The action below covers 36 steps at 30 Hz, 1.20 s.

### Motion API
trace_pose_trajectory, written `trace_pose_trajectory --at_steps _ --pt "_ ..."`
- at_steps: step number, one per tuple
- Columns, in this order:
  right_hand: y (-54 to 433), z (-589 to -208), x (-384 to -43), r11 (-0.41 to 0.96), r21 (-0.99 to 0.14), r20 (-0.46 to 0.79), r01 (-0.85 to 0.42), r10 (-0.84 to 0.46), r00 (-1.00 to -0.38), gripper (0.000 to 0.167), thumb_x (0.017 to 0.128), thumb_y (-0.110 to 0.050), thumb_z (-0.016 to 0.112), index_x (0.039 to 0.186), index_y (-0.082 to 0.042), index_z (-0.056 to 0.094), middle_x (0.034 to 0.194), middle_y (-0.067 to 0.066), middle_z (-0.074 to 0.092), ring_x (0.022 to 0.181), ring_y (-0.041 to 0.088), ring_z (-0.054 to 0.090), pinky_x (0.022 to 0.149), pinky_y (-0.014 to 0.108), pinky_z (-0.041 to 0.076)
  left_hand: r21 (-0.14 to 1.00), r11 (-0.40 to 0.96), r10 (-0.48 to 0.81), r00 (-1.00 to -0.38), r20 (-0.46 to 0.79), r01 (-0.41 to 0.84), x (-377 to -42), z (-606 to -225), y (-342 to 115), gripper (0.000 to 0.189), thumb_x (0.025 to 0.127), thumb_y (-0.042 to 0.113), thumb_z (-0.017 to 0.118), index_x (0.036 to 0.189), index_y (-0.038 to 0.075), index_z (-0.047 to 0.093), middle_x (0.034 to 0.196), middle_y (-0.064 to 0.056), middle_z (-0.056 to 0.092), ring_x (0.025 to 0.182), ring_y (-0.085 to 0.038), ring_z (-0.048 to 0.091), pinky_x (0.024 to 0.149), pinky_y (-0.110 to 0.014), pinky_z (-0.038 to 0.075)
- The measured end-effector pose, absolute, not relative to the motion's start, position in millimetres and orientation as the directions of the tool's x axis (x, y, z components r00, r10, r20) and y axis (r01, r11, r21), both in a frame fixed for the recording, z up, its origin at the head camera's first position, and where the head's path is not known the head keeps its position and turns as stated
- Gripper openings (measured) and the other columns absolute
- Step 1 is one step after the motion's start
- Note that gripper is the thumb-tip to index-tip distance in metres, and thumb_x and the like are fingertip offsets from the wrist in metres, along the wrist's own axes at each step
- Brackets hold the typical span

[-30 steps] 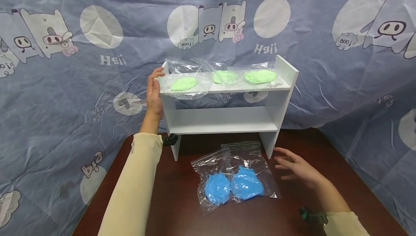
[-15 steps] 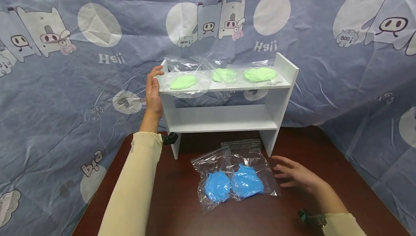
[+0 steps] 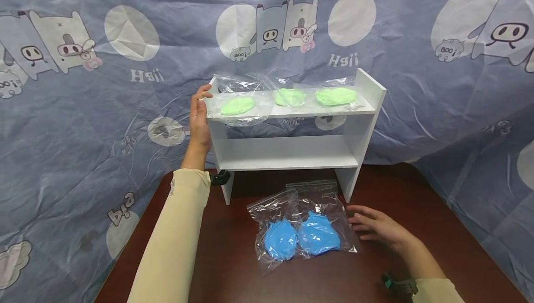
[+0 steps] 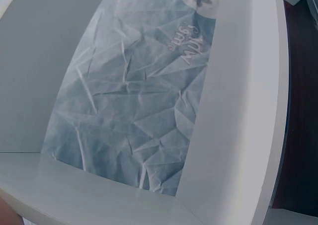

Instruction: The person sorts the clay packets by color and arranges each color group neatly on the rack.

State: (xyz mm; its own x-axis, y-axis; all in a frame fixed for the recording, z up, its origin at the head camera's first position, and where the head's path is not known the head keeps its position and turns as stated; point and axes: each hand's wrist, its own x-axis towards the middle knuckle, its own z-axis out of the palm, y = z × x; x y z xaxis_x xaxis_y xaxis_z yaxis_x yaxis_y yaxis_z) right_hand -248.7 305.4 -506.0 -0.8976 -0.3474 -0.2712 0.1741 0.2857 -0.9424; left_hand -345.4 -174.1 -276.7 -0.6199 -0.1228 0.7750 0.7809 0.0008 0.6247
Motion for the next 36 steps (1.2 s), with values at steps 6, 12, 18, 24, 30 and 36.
trace_pose_trajectory --at_steps 6,12,18,24,30,36 --pt "305 -508 -246 0.248 -0.955 -0.238 0.160 -0.326 -0.915 0.058 0.106 -0.037 0.048 0.150 -0.001 0.037 0.145 0.032 0.049 0.127 0.038 0.059 0.095 0.044 0.054 0.627 0.011 -0.134 -0.620 0.773 0.779 -345 -277 -174 0.030 0.106 0.009 0.024 0.105 0.000 0.053 0.151 -0.026 0.039 0.149 -0.028 0.028 0.122 -0.041 0.013" --pt "298 -510 -245 0.157 -0.965 -0.248 0.211 -0.274 -0.929 0.057 0.105 -0.036 0.050 0.151 -0.004 0.037 0.152 0.034 0.036 0.125 0.033 0.060 0.096 0.048 0.055 0.612 0.000 -0.128 -0.607 0.784 0.791 -345 -275 -174 0.031 0.105 0.008 0.024 0.107 -0.006 0.051 0.151 -0.029 0.038 0.148 -0.033 0.029 0.123 -0.048 0.011" --pt "292 -511 -245 0.138 -0.962 -0.263 0.235 -0.238 -0.935 0.054 0.105 -0.034 0.052 0.150 -0.007 0.041 0.151 0.029 0.039 0.123 0.026 0.059 0.093 0.043 0.056 0.617 -0.007 -0.133 -0.613 0.779 0.787 -344 -275 -173 0.032 0.106 0.008 0.024 0.102 0.003 0.056 0.150 -0.029 0.038 0.148 -0.032 0.028 0.122 -0.040 0.014" --pt "289 -513 -244 0.137 -0.965 -0.250 0.222 -0.239 -0.938 0.051 0.105 -0.031 0.052 0.147 -0.004 0.044 0.143 0.022 0.054 0.117 0.021 0.064 0.089 0.036 0.057 0.617 0.000 -0.130 -0.612 0.780 0.787 -346 -275 -172 0.030 0.106 0.008 0.024 0.105 -0.004 0.053 0.150 -0.029 0.038 0.148 -0.033 0.028 0.121 -0.039 0.015" --pt "287 -516 -243 0.152 -0.975 -0.203 0.161 -0.318 -0.926 0.051 0.104 -0.029 0.053 0.143 0.004 0.048 0.136 0.027 0.060 0.117 0.025 0.066 0.089 0.035 0.056 0.619 0.010 -0.128 -0.613 0.780 0.786 -346 -275 -171 0.034 0.106 0.008 0.024 0.116 -0.019 0.040 0.149 -0.030 0.038 0.148 -0.033 0.028 0.121 -0.038 0.015" --pt "283 -520 -245 0.137 -0.983 -0.167 0.124 -0.376 -0.911 0.046 0.105 -0.023 0.051 0.138 0.009 0.051 0.133 0.025 0.062 0.112 0.020 0.069 0.091 0.032 0.056 0.623 0.014 -0.130 -0.616 0.777 0.782 -345 -276 -173 0.030 0.106 0.008 0.024 0.114 -0.015 0.042 0.150 -0.028 0.038 0.148 -0.031 0.028 0.121 -0.038 0.015"
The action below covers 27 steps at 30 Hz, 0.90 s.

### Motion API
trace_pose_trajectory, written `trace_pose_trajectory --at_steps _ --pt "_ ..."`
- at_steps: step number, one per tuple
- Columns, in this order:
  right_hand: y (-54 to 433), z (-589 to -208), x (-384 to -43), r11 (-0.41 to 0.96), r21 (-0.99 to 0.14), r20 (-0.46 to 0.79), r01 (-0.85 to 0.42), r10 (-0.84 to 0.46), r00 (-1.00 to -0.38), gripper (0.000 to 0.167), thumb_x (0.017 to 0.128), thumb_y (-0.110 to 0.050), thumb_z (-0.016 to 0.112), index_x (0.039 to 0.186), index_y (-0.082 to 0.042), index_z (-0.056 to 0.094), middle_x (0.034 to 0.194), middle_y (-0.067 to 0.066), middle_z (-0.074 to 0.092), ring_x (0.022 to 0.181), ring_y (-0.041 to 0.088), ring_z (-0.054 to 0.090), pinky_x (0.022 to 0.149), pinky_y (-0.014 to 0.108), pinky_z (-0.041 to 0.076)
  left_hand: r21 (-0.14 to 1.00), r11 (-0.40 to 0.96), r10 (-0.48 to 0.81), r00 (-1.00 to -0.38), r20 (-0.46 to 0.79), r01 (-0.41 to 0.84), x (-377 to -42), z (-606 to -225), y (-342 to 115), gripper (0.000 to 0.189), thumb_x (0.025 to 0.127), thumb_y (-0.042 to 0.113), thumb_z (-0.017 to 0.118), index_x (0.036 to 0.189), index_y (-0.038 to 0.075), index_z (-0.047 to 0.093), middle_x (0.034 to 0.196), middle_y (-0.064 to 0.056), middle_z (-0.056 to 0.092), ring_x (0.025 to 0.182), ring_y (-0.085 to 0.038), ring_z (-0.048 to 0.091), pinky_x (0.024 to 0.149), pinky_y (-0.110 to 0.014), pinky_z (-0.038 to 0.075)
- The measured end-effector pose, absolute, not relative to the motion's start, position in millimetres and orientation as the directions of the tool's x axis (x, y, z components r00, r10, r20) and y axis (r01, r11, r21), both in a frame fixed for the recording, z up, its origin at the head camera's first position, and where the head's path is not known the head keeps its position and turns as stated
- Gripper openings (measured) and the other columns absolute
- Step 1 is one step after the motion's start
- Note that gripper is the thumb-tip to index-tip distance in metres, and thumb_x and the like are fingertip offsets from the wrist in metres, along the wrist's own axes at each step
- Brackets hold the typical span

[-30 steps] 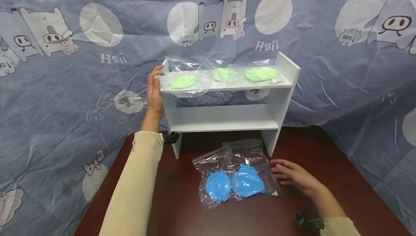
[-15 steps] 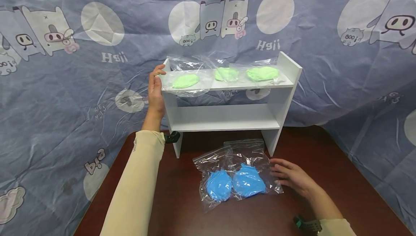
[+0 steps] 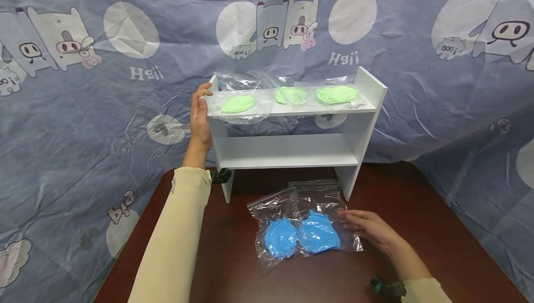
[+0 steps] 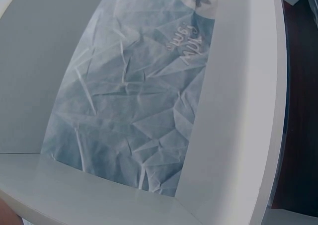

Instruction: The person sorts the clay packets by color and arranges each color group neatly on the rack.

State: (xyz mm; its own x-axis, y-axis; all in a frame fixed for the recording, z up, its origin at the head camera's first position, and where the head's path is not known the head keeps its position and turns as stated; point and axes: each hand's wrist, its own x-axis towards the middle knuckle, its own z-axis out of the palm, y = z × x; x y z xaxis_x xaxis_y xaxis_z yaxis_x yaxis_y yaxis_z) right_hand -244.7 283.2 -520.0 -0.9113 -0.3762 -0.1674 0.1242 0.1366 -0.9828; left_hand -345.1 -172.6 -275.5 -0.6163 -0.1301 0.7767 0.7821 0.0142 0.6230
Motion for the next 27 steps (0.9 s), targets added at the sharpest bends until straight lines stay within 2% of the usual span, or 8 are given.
trace_pose_trajectory --at_steps 2,5,7,9,13,16,20,27 --pt "282 -522 -244 0.145 -0.983 -0.157 0.109 -0.376 -0.913 0.046 0.106 -0.023 0.050 0.138 0.010 0.051 0.136 0.025 0.061 0.113 0.019 0.069 0.091 0.032 0.057 0.623 0.009 -0.128 -0.617 0.776 0.782 -346 -276 -173 0.029 0.106 0.009 0.024 0.109 -0.008 0.048 0.150 -0.028 0.038 0.148 -0.030 0.028 0.122 -0.039 0.014" --pt "280 -523 -242 0.138 -0.984 -0.159 0.116 -0.355 -0.921 0.047 0.106 -0.025 0.051 0.140 0.007 0.050 0.140 0.022 0.058 0.115 0.017 0.068 0.092 0.034 0.057 0.624 0.005 -0.123 -0.619 0.776 0.781 -346 -277 -174 0.031 0.106 0.009 0.024 0.103 0.011 0.055 0.151 -0.027 0.038 0.148 -0.029 0.028 0.122 -0.039 0.013" --pt "279 -524 -241 0.123 -0.984 -0.165 0.130 -0.342 -0.925 0.047 0.105 -0.026 0.052 0.141 0.004 0.051 0.141 0.016 0.060 0.117 0.016 0.067 0.092 0.035 0.058 0.631 0.008 -0.122 -0.625 0.771 0.776 -346 -277 -174 0.034 0.107 0.010 0.024 0.103 0.026 0.054 0.151 -0.026 0.038 0.148 -0.028 0.028 0.122 -0.040 0.013" --pt "277 -524 -240 0.091 -0.985 -0.170 0.147 -0.342 -0.924 0.046 0.105 -0.026 0.052 0.142 0.000 0.052 0.140 0.008 0.061 0.117 0.016 0.066 0.092 0.039 0.058 0.636 0.012 -0.121 -0.631 0.767 0.771 -346 -278 -175 0.035 0.107 0.011 0.024 0.103 0.030 0.053 0.152 -0.025 0.038 0.149 -0.027 0.027 0.122 -0.040 0.012" --pt "274 -522 -237 0.028 -0.986 -0.165 0.166 -0.371 -0.914 0.045 0.105 -0.025 0.052 0.145 -0.003 0.049 0.138 0.001 0.059 0.118 0.022 0.065 0.093 0.047 0.057 0.643 0.016 -0.122 -0.636 0.762 0.766 -345 -278 -175 0.033 0.107 0.012 0.024 0.103 0.024 0.054 0.152 -0.024 0.038 0.149 -0.027 0.027 0.122 -0.041 0.012" --pt "272 -521 -236 0.011 -0.985 -0.160 0.169 -0.387 -0.908 0.047 0.106 -0.025 0.050 0.148 -0.004 0.044 0.145 0.006 0.051 0.121 0.025 0.064 0.094 0.049 0.057 0.641 0.015 -0.122 -0.635 0.763 0.768 -345 -278 -174 0.032 0.107 0.013 0.024 0.104 0.022 0.054 0.152 -0.024 0.039 0.149 -0.028 0.027 0.122 -0.040 0.012" --pt "269 -521 -234 0.002 -0.989 -0.139 0.149 -0.385 -0.912 0.047 0.106 -0.024 0.050 0.150 -0.007 0.043 0.149 0.008 0.047 0.122 0.023 0.064 0.094 0.048 0.056 0.637 0.013 -0.123 -0.631 0.766 0.771 -346 -278 -174 0.033 0.107 0.013 0.024 0.104 0.027 0.054 0.151 -0.024 0.039 0.149 -0.026 0.027 0.122 -0.039 0.012" --pt "265 -520 -232 -0.059 -0.992 -0.077 0.109 -0.390 -0.918 0.043 0.106 -0.017 0.048 0.149 -0.010 0.045 0.134 -0.013 0.057 0.119 0.016 0.065 0.092 0.046 0.057 0.630 0.015 -0.127 -0.623 0.772 0.777 -346 -278 -174 0.032 0.107 0.012 0.024 0.105 0.022 0.054 0.151 -0.024 0.039 0.148 -0.024 0.029 0.122 -0.039 0.013"
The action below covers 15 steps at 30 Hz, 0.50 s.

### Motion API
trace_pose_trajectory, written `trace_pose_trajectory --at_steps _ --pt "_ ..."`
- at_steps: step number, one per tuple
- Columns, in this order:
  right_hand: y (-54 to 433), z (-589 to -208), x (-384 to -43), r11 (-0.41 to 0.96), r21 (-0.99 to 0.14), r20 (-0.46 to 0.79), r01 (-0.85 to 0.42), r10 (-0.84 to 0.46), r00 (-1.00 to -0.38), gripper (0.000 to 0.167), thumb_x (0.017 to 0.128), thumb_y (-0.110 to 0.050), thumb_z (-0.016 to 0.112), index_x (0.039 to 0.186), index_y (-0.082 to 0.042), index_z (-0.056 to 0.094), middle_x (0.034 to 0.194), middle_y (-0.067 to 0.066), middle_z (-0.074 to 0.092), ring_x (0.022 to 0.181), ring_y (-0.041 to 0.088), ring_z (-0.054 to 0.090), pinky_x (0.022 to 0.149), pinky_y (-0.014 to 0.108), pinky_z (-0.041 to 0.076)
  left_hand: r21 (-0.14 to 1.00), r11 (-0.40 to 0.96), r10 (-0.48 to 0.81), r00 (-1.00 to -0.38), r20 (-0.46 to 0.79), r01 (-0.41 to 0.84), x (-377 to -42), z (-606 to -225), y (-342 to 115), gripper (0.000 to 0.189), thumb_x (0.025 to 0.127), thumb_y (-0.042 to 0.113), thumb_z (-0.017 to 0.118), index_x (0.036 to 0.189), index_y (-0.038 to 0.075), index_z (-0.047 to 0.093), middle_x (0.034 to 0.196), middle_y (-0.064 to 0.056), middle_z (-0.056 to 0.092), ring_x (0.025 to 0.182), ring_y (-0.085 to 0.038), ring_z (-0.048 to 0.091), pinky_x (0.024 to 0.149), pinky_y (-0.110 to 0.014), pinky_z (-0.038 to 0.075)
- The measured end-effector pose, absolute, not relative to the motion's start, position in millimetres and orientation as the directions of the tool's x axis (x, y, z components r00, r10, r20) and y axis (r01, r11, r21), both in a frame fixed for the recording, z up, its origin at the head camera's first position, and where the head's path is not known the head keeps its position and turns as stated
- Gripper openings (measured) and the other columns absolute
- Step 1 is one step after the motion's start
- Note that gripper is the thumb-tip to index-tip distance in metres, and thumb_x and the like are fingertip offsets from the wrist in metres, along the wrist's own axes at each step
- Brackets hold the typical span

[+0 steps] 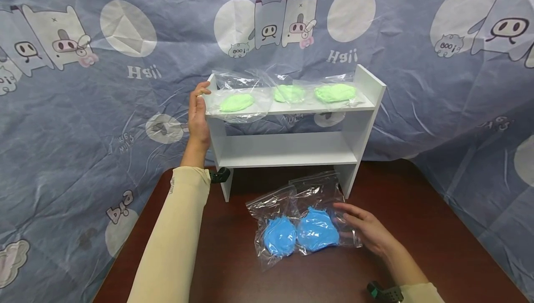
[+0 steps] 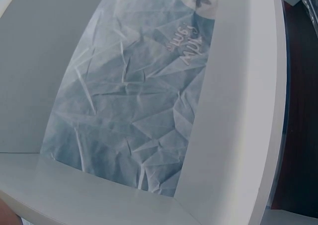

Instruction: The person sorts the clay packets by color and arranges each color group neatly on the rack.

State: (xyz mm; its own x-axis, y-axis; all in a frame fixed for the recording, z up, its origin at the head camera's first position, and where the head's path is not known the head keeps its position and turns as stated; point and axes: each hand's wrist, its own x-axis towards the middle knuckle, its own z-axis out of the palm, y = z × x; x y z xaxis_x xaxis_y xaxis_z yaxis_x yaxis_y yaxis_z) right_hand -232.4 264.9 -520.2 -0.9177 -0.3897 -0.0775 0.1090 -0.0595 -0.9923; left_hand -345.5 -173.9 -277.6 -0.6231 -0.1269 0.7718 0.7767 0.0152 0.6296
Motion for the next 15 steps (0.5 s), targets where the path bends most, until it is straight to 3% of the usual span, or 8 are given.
trace_pose_trajectory --at_steps 5,11,15 --pt "259 -521 -230 -0.055 -0.991 -0.101 0.124 -0.316 -0.943 0.048 0.103 -0.017 0.055 0.149 -0.008 0.044 0.134 -0.007 0.058 0.117 0.012 0.066 0.090 0.040 0.059 0.628 0.013 -0.126 -0.621 0.773 0.778 -346 -278 -174 0.036 0.107 0.011 0.024 0.103 0.031 0.054 0.151 -0.024 0.039 0.148 -0.023 0.029 0.122 -0.038 0.014" --pt "253 -525 -231 0.023 -0.994 -0.113 0.111 -0.273 -0.955 0.052 0.102 -0.017 0.057 0.149 -0.001 0.042 0.149 0.015 0.049 0.120 0.010 0.064 0.095 0.026 0.054 0.627 0.010 -0.132 -0.620 0.773 0.779 -346 -278 -174 0.032 0.107 0.011 0.025 0.104 0.023 0.055 0.151 -0.024 0.039 0.148 -0.024 0.029 0.122 -0.039 0.014" --pt "251 -527 -231 0.060 -0.990 -0.139 0.127 -0.259 -0.956 0.051 0.101 -0.018 0.059 0.147 0.000 0.045 0.149 0.018 0.050 0.121 0.014 0.064 0.096 0.025 0.052 0.635 0.009 -0.129 -0.629 0.767 0.772 -345 -277 -173 0.033 0.107 0.012 0.025 0.103 0.026 0.055 0.152 -0.023 0.039 0.148 -0.024 0.028 0.122 -0.041 0.013"
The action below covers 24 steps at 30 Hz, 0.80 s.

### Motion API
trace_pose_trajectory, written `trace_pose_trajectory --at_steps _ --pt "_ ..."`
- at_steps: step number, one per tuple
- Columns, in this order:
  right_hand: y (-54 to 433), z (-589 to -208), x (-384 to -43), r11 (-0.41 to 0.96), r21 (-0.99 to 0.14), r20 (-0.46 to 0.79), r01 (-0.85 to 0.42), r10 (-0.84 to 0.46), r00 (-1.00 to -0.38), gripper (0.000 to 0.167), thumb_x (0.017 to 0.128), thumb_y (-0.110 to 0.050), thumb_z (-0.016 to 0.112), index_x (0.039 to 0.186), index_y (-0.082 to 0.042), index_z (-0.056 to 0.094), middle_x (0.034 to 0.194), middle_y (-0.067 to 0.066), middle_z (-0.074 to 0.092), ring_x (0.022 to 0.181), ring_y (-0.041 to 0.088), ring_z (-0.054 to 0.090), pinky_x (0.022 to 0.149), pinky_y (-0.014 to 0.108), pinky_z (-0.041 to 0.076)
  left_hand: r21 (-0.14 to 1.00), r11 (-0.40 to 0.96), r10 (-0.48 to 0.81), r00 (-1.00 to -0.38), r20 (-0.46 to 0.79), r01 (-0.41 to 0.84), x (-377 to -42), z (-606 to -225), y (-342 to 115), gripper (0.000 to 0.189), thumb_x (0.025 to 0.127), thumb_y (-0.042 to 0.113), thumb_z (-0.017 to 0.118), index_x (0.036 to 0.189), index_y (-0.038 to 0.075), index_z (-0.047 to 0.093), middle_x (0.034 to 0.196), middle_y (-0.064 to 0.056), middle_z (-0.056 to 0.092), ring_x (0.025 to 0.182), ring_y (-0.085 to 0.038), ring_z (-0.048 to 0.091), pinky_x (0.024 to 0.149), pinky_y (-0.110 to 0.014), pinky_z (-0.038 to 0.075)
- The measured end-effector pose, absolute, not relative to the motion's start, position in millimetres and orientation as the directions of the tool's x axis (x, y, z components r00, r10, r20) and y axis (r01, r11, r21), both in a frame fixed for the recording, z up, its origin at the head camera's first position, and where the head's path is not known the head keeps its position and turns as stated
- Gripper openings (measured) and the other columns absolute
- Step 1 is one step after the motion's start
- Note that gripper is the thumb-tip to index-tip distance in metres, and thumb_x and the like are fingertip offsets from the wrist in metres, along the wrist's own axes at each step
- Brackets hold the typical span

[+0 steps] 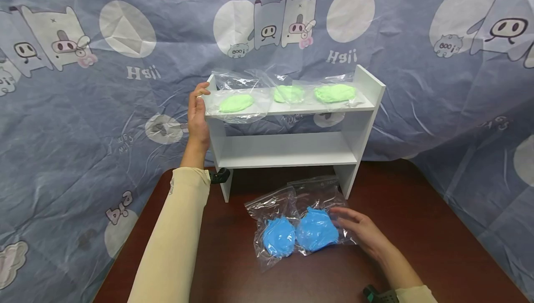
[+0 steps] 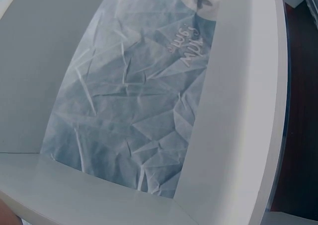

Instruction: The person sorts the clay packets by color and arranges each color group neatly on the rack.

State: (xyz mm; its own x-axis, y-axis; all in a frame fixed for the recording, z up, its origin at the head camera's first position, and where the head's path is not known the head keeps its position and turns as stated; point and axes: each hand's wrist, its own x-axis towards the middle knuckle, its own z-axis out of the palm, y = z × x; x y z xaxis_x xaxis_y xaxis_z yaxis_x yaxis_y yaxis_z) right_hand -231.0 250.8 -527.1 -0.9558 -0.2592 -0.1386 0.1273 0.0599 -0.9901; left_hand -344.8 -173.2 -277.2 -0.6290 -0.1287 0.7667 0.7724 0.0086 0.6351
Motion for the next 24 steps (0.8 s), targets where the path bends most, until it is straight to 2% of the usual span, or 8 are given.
trace_pose_trajectory --at_steps 2,6,9,11,18,20,24 --pt "249 -528 -231 0.067 -0.991 -0.133 0.119 -0.253 -0.958 0.052 0.100 -0.017 0.061 0.146 0.002 0.046 0.144 0.015 0.055 0.119 0.014 0.064 0.094 0.027 0.053 0.639 0.007 -0.125 -0.633 0.764 0.769 -344 -277 -173 0.034 0.107 0.012 0.025 0.103 0.031 0.053 0.152 -0.023 0.039 0.148 -0.023 0.028 0.122 -0.041 0.012" --pt "244 -529 -230 0.074 -0.993 -0.103 0.087 -0.250 -0.963 0.053 0.097 -0.014 0.064 0.143 0.006 0.048 0.141 0.016 0.054 0.111 0.012 0.064 0.089 0.027 0.055 0.636 0.000 -0.124 -0.631 0.766 0.772 -344 -277 -173 0.036 0.106 0.010 0.024 0.103 0.031 0.054 0.152 -0.024 0.038 0.149 -0.024 0.028 0.122 -0.041 0.012" --pt "242 -528 -229 0.089 -0.993 -0.100 0.080 -0.249 -0.963 0.052 0.096 -0.012 0.065 0.142 0.005 0.048 0.147 0.024 0.044 0.113 0.014 0.059 0.088 0.025 0.054 0.632 -0.001 -0.122 -0.628 0.769 0.775 -345 -277 -174 0.036 0.106 0.010 0.025 0.103 0.030 0.054 0.152 -0.026 0.037 0.149 -0.025 0.027 0.122 -0.042 0.012" --pt "242 -528 -228 0.103 -0.991 -0.110 0.089 -0.229 -0.967 0.051 0.095 -0.011 0.066 0.142 0.002 0.050 0.149 0.022 0.042 0.116 0.013 0.055 0.088 0.023 0.053 0.630 -0.001 -0.120 -0.626 0.770 0.776 -345 -277 -174 0.036 0.106 0.010 0.025 0.103 0.030 0.054 0.152 -0.026 0.037 0.149 -0.026 0.027 0.122 -0.042 0.012" --pt "240 -529 -227 0.158 -0.986 -0.102 0.062 -0.257 -0.961 0.054 0.092 -0.008 0.068 0.142 0.002 0.050 0.148 0.027 0.044 0.098 0.013 0.063 0.075 0.030 0.058 0.628 0.002 -0.122 -0.623 0.772 0.778 -345 -277 -174 0.036 0.106 0.009 0.025 0.103 0.030 0.054 0.151 -0.026 0.037 0.149 -0.026 0.027 0.122 -0.041 0.012" --pt "240 -529 -227 0.197 -0.980 -0.090 0.040 -0.255 -0.963 0.053 0.091 -0.011 0.071 0.139 0.001 0.054 0.146 0.026 0.048 0.107 0.012 0.062 0.081 0.027 0.055 0.628 0.002 -0.122 -0.623 0.772 0.778 -345 -277 -173 0.036 0.106 0.009 0.025 0.103 0.030 0.054 0.152 -0.026 0.037 0.149 -0.027 0.027 0.122 -0.041 0.012" --pt "240 -530 -227 0.260 -0.966 -0.065 -0.002 -0.250 -0.966 0.051 0.090 -0.016 0.073 0.136 -0.001 0.059 0.145 0.022 0.053 0.127 0.019 0.053 0.090 0.021 0.049 0.627 0.001 -0.124 -0.622 0.773 0.779 -345 -277 -173 0.035 0.106 0.010 0.025 0.104 0.030 0.053 0.152 -0.026 0.037 0.149 -0.028 0.027 0.122 -0.042 0.012"
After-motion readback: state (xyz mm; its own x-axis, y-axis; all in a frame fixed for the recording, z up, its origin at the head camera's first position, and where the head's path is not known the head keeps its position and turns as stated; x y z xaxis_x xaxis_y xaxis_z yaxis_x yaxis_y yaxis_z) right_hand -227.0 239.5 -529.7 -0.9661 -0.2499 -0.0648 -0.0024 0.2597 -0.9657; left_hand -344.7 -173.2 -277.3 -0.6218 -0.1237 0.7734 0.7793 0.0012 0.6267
